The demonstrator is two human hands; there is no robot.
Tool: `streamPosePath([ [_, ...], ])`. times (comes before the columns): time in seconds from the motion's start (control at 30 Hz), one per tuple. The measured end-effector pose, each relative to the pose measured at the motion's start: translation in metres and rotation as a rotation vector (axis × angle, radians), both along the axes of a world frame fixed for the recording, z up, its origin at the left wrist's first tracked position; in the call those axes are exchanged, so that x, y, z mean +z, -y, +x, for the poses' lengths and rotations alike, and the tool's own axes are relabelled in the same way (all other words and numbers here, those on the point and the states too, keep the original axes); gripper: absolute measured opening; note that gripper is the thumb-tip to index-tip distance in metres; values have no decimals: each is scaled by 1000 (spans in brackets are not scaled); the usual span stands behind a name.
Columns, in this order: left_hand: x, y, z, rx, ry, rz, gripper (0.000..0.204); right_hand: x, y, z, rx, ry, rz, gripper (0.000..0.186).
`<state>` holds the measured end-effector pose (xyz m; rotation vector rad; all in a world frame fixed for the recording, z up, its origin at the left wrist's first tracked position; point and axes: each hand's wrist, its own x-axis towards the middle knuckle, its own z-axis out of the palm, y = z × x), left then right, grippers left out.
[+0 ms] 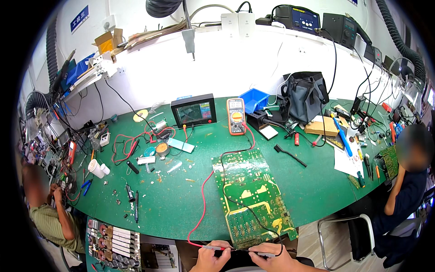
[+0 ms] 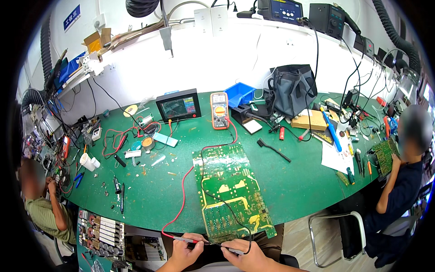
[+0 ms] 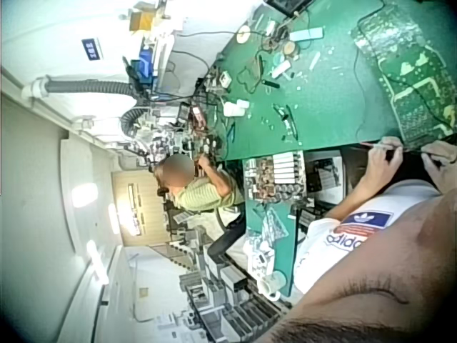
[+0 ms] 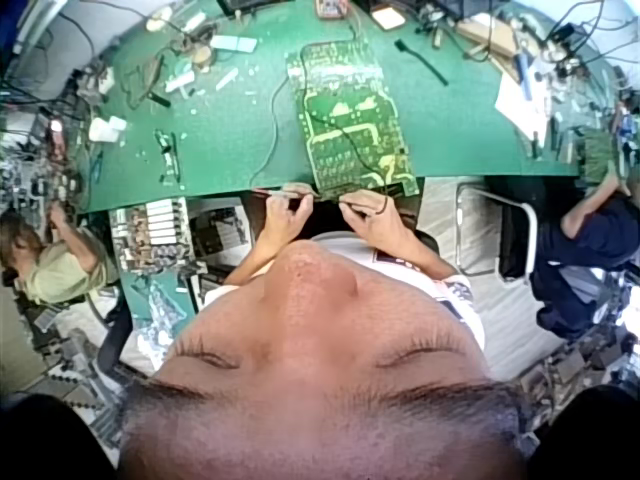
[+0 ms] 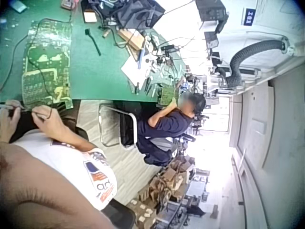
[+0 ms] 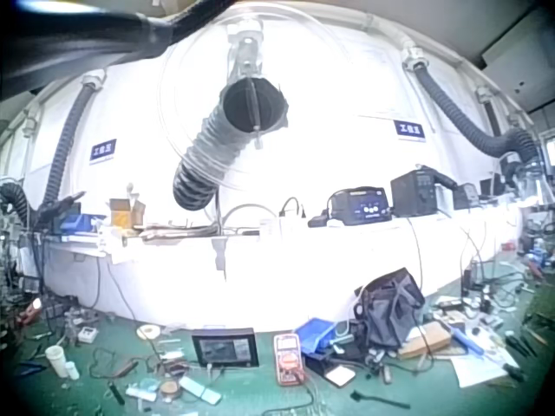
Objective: The person uses multimeter probes to test various contact points on a green circuit board while another person points at specific components on the board.
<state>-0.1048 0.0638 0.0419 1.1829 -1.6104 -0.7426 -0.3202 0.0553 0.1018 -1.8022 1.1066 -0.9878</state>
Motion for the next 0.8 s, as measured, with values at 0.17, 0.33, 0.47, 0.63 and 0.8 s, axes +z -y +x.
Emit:
streamPosePath([
  [0.17,-2,-1,0,2,-10,-11,16,2,0,0,3,1,14,10],
  [0.33,0,-2,0,-2,-16,0,15,3,-2,1,1,4,1,10],
  [0.47,2,1,0,1,-18,-22,15,5,2,1,-1,-7,-22,10],
  [0.63,-10,1,-1,15,-84,-16,19,-17,9,-6,106,45,-25,23],
  [0.8,-9,-5,1,-39,-144,-56,24,-10,6,-9,140,109,-102,32],
])
